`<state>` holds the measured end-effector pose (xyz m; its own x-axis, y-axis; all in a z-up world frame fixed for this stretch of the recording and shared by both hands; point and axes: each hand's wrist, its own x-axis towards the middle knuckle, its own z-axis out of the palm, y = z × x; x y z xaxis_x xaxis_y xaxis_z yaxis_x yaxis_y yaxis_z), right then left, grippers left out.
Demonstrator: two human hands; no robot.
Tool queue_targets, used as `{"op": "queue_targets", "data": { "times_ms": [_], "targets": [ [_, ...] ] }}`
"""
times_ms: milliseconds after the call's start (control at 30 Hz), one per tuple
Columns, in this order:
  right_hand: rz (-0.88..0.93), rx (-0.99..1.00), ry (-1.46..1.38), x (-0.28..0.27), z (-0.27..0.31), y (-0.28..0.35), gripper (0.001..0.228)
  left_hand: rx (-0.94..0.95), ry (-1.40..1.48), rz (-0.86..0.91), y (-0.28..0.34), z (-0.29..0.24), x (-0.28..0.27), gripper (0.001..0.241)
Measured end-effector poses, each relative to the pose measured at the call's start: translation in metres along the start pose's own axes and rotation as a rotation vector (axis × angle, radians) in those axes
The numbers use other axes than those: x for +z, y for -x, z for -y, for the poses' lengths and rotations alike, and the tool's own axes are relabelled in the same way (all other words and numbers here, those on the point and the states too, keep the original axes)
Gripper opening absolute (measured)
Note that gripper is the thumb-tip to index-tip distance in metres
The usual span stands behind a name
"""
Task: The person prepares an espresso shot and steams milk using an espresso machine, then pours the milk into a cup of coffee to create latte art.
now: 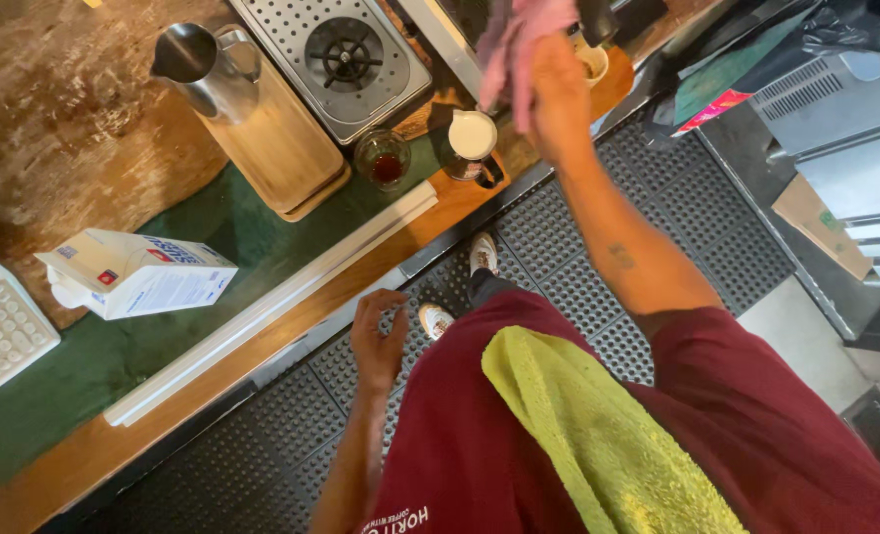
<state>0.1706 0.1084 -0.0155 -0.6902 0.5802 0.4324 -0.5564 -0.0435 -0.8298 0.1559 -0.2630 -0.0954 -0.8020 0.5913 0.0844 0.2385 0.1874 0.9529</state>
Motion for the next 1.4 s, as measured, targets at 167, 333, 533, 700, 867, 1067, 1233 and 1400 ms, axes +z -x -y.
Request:
{"op": "queue_targets", "data": {
  "times_ms": [167,333,533,700,867,1067,1233,1400],
  "targets": [
    [-0.063,-0.054,0.232,-0.009,-0.053,-0.013,0.031,0.095,-0.05,0.007,-0.002,-0.006,0.003,0.018],
    [-0.044,0.344,-0.38,-0.032,-0.057,-0.027,0.033,0.079,-0.04,0.023,0.008,-0.001,0.017,0.019],
    [-0.186,-0.037,0.514,0.002,-0.032,0.004,0.039,0.042,-0.01,0.015,0.011,0.003,0.025,0.017],
    [-0.511,0.128,0.49,-0.025,-0.01,0.061,0.028,0.102,-0.078,0.029,0.001,0.005,0.038,0.016],
    [-0.73,0.226,-0.358,-0.142,0.01,0.12,0.028,0.005,0.067,0.128,-0.013,-0.001,0.054,0.017],
    [-0.845,0.192,-0.477,-0.295,-0.012,0.145,0.021,0.111,0.049,0.236,-0.041,-0.032,0.081,0.018],
    [-0.959,0.007,-0.458,-0.378,0.0,0.035,0.015,0.042,0.054,0.38,-0.052,-0.039,0.111,0.025],
    [-0.59,0.198,-0.507,-0.409,-0.003,-0.066,0.043,-0.052,-0.001,0.313,-0.064,-0.048,0.168,0.024]
  ]
}}
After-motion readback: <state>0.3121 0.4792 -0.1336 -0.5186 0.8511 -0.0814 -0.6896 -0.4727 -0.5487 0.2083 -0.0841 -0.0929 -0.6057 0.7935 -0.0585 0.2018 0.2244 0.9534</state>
